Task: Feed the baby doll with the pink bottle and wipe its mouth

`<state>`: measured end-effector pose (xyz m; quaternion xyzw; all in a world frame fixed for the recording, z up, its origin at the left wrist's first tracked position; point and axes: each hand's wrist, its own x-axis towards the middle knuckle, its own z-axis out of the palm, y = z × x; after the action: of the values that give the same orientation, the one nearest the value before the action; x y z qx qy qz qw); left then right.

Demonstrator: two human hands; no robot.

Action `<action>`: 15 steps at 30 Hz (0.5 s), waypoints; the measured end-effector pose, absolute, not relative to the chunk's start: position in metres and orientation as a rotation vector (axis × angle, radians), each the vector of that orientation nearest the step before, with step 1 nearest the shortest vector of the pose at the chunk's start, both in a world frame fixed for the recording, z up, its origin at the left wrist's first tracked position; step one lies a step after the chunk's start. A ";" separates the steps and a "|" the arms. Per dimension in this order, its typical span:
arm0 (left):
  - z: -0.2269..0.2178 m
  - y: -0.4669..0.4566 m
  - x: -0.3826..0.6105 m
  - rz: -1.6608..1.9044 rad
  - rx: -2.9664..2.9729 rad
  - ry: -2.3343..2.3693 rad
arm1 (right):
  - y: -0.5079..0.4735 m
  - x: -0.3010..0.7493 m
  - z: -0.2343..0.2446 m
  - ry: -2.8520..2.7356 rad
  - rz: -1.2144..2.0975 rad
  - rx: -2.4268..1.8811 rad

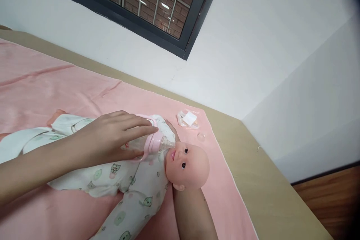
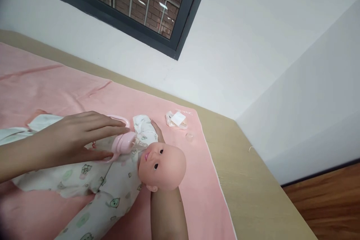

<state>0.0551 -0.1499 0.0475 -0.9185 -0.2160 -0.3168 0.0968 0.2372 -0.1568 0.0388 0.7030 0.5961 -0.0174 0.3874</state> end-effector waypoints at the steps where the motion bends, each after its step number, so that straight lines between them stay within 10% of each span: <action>1: 0.047 -0.149 0.055 -0.922 -2.707 -0.629 | -0.156 0.237 0.037 1.354 -0.126 1.769; 15: 0.043 -0.148 0.059 -0.814 -2.725 -0.520 | -0.157 0.237 0.041 0.810 -0.505 1.633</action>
<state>0.0592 -0.1478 0.0435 -0.9351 -0.1784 -0.2795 0.1248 0.2375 -0.1568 0.0410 0.7002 0.3473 -0.2164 0.5851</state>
